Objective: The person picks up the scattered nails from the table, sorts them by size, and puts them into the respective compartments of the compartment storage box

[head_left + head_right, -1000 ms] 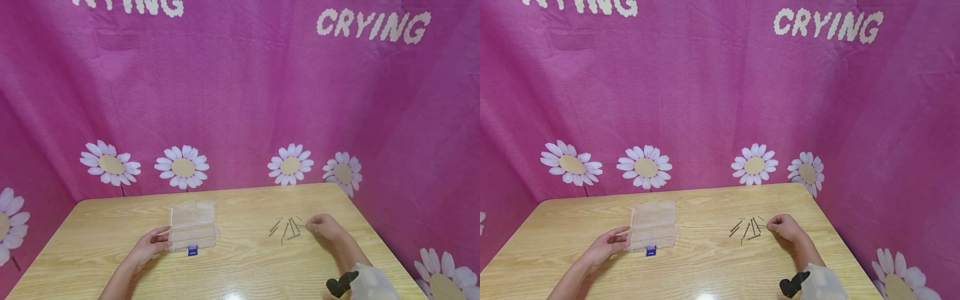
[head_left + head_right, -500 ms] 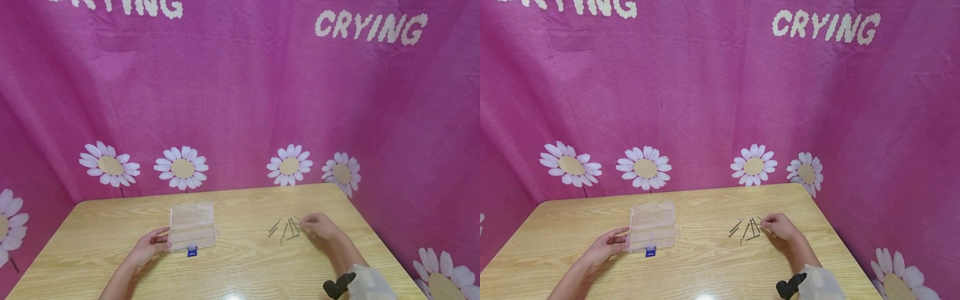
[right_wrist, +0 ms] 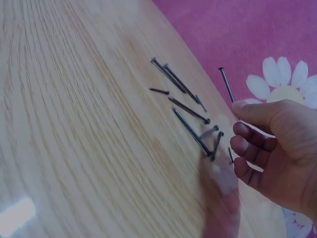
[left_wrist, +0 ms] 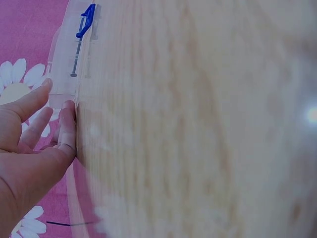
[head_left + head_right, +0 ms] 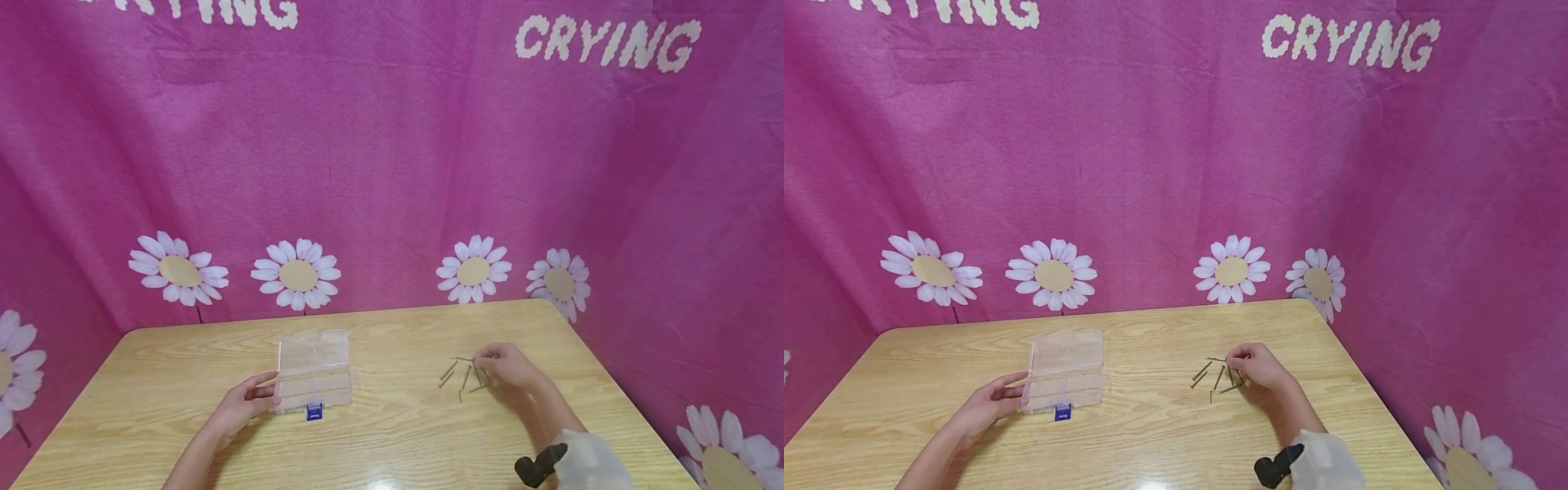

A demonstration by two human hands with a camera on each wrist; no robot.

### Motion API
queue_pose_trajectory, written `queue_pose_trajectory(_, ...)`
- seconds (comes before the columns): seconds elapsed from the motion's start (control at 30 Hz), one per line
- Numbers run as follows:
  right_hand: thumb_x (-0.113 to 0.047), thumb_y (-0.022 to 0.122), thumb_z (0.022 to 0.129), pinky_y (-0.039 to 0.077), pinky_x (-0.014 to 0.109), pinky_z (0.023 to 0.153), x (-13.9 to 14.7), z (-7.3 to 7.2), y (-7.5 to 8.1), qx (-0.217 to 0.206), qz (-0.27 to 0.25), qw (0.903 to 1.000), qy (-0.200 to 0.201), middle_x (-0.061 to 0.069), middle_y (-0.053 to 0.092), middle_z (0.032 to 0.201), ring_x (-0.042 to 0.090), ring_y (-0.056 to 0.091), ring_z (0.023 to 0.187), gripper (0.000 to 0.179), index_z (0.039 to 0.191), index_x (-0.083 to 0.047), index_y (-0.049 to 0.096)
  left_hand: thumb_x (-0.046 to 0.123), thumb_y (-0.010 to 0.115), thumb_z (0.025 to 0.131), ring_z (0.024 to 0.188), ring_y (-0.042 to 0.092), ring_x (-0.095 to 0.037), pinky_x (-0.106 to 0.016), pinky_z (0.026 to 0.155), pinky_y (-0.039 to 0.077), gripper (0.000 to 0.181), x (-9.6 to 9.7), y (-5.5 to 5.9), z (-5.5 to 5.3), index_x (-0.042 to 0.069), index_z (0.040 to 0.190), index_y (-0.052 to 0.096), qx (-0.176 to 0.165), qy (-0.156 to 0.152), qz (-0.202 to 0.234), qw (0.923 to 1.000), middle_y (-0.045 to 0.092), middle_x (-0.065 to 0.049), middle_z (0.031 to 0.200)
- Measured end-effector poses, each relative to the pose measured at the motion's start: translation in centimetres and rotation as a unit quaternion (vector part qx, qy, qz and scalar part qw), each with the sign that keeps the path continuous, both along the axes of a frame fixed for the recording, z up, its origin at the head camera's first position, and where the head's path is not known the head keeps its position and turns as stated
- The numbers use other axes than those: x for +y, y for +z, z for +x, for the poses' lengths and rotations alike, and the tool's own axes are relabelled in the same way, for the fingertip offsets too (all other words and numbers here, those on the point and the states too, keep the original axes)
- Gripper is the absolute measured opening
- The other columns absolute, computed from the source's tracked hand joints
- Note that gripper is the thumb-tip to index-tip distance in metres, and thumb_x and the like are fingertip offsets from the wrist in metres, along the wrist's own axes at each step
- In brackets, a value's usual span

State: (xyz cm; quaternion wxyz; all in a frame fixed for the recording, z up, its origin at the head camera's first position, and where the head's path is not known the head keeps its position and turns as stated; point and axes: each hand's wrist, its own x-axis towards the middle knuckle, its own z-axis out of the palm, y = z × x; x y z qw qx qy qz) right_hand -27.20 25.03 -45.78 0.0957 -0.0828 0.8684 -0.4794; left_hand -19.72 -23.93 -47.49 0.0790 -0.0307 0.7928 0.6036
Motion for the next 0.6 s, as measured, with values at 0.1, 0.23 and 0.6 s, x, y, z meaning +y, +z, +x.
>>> queue_pose_trajectory(0.1, -0.012, 0.054, 0.092, 0.047, 0.029, 0.063, -0.5, -0.2, 0.0, -0.007, -0.009, 0.9999, 0.007, 0.013, 0.061, 0.079, 0.017, 0.054, 0.07, 0.022, 0.102, 0.006, 0.062, 0.003, 0.065, 0.084, 0.102, 0.057, -0.019, -0.025, 0.08, 0.051, 0.06, 0.0, 0.0, 0.0, -0.008, 0.137, 0.038, -0.001, 0.001, -0.001, 1.0, 0.053, -0.03, 0.123)
queue_pose_trajectory(0.23, -0.012, 0.053, 0.093, 0.046, 0.029, 0.056, -1.3, -0.2, 0.2, -0.004, -0.029, 0.9991, 0.029, 0.01, 0.057, 0.07, 0.017, 0.05, 0.061, 0.025, 0.103, 0.009, 0.06, 0.003, 0.065, 0.084, 0.102, 0.057, -0.02, -0.026, 0.08, 0.051, 0.06, 0.1, 0.1, 0.1, -0.007, 0.137, 0.038, -0.005, 0.005, -0.003, 1.0, 0.053, -0.03, 0.123)
queue_pose_trajectory(0.6, -0.017, 0.06, 0.089, 0.049, 0.031, 0.066, -4.4, 0.1, 1.6, 0.029, 0.005, 0.9993, 0.023, 0.016, 0.067, 0.092, 0.016, 0.057, 0.074, 0.023, 0.1, 0.003, 0.066, 0.006, 0.065, 0.085, 0.102, 0.057, -0.019, -0.027, 0.08, 0.051, 0.061, 0.1, 0.1, 0.0, -0.007, 0.138, 0.037, -0.01, 0.002, -0.009, 0.9999, 0.052, -0.03, 0.123)
